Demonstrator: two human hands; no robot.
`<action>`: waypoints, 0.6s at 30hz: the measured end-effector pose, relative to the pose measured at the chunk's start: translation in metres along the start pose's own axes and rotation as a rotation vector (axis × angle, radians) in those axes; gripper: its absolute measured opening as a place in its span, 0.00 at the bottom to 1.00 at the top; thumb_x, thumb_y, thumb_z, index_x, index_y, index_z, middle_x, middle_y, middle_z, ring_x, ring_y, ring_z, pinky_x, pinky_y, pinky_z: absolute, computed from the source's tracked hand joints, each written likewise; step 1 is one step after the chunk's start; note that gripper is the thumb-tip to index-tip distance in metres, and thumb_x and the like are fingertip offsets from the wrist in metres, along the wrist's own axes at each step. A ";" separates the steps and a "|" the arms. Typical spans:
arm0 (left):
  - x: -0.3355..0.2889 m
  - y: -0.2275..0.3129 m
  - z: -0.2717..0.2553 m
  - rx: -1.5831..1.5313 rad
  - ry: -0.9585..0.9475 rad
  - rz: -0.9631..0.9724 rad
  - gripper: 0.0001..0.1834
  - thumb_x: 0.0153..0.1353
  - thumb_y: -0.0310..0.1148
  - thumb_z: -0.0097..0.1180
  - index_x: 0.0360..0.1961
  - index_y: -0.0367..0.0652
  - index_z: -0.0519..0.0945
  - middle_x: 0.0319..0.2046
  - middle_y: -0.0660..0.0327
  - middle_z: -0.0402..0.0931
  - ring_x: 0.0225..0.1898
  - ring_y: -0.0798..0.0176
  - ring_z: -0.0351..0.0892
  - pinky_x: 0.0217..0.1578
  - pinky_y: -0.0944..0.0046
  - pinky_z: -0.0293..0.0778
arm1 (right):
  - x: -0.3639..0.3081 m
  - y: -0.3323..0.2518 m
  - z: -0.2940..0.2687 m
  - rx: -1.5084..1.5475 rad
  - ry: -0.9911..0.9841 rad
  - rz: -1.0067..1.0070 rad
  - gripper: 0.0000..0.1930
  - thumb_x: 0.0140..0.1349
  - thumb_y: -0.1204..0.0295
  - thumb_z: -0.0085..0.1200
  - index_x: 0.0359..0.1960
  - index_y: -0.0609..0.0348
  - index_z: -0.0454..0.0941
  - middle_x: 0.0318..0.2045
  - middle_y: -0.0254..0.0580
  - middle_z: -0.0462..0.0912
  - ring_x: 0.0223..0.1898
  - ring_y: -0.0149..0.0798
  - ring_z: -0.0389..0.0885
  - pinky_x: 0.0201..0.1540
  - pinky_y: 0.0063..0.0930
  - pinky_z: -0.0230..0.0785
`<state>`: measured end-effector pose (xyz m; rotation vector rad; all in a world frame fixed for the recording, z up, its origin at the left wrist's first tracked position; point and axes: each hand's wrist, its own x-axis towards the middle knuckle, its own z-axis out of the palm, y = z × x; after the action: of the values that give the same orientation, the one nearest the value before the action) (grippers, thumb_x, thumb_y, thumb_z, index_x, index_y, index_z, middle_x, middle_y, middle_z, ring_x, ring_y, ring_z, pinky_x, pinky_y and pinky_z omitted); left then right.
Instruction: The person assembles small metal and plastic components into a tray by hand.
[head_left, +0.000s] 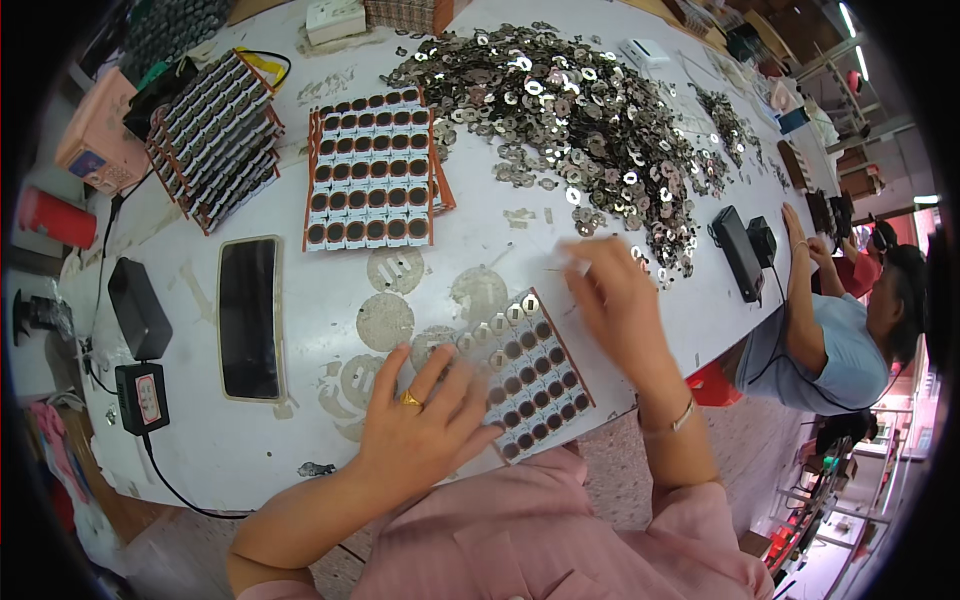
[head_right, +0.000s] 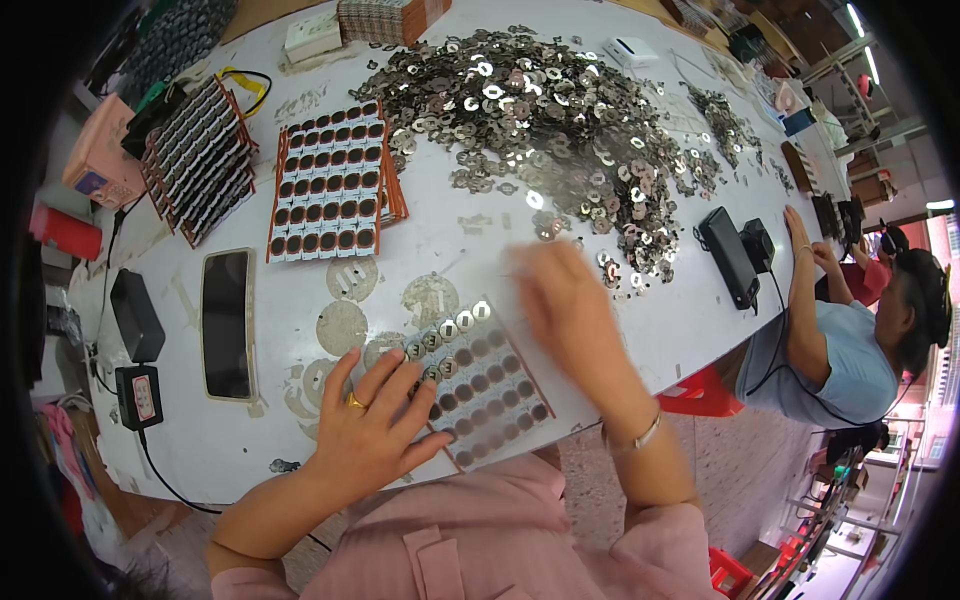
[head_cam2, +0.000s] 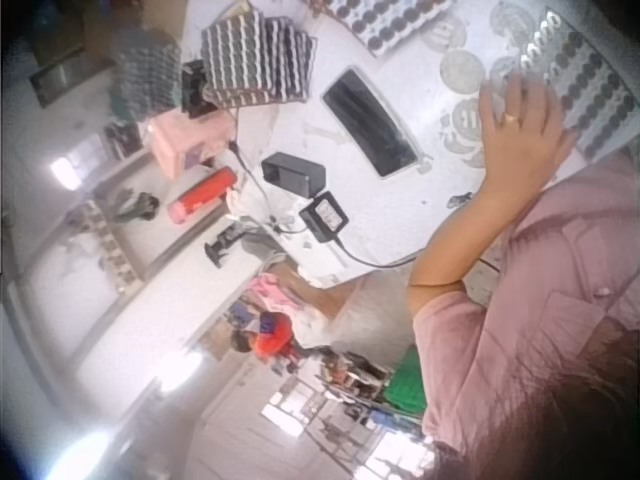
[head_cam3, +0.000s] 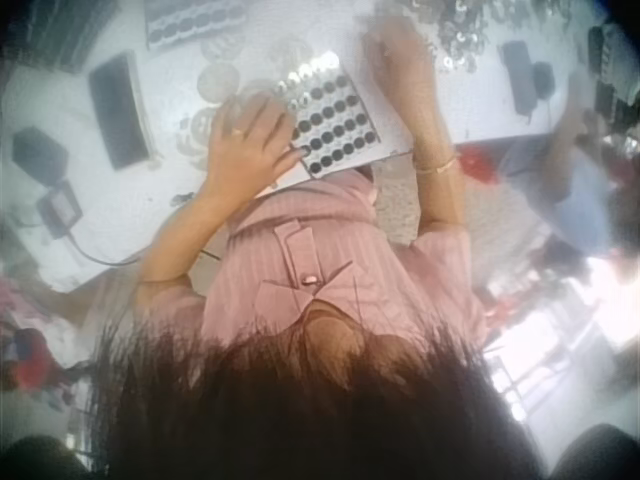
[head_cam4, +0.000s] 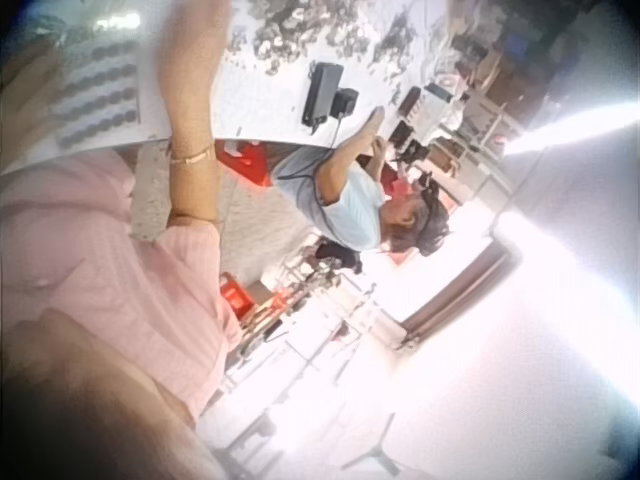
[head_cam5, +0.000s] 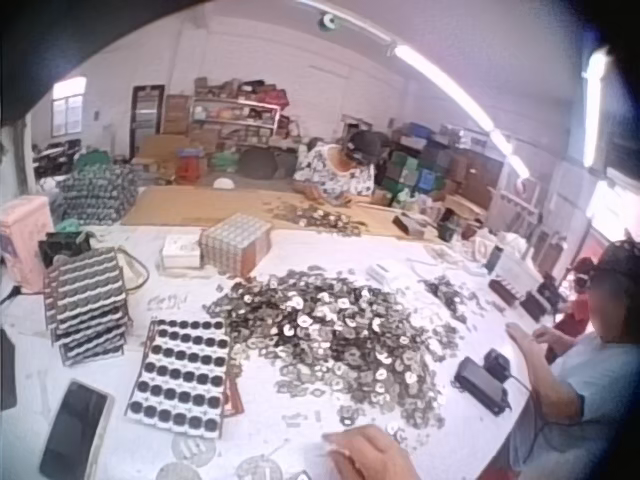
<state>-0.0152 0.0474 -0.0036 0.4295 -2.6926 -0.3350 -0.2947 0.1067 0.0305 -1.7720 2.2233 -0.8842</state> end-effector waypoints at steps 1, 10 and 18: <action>0.000 -0.001 0.001 -0.015 0.004 -0.010 0.29 0.55 0.54 0.72 0.51 0.46 0.85 0.59 0.56 0.77 0.68 0.50 0.73 0.69 0.34 0.61 | 0.013 0.011 0.001 -0.164 0.129 -0.079 0.19 0.64 0.79 0.60 0.58 0.57 0.81 0.46 0.49 0.82 0.48 0.55 0.81 0.50 0.45 0.78; 0.004 -0.001 0.003 -0.051 -0.027 -0.031 0.32 0.56 0.56 0.72 0.56 0.49 0.83 0.67 0.54 0.74 0.71 0.49 0.70 0.72 0.33 0.56 | 0.018 0.028 -0.006 -0.070 -0.005 0.026 0.09 0.66 0.80 0.62 0.47 0.62 0.85 0.45 0.40 0.87 0.39 0.44 0.85 0.43 0.33 0.80; 0.006 -0.001 -0.001 -0.075 -0.066 -0.030 0.31 0.56 0.54 0.72 0.56 0.48 0.83 0.67 0.53 0.75 0.72 0.50 0.69 0.73 0.34 0.56 | -0.012 -0.009 0.000 1.194 -0.428 0.611 0.08 0.72 0.77 0.61 0.50 0.66 0.82 0.40 0.40 0.89 0.38 0.32 0.90 0.35 0.23 0.84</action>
<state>-0.0197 0.0439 -0.0012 0.4437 -2.7289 -0.4648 -0.2837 0.1165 0.0327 -0.5900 1.2783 -1.1375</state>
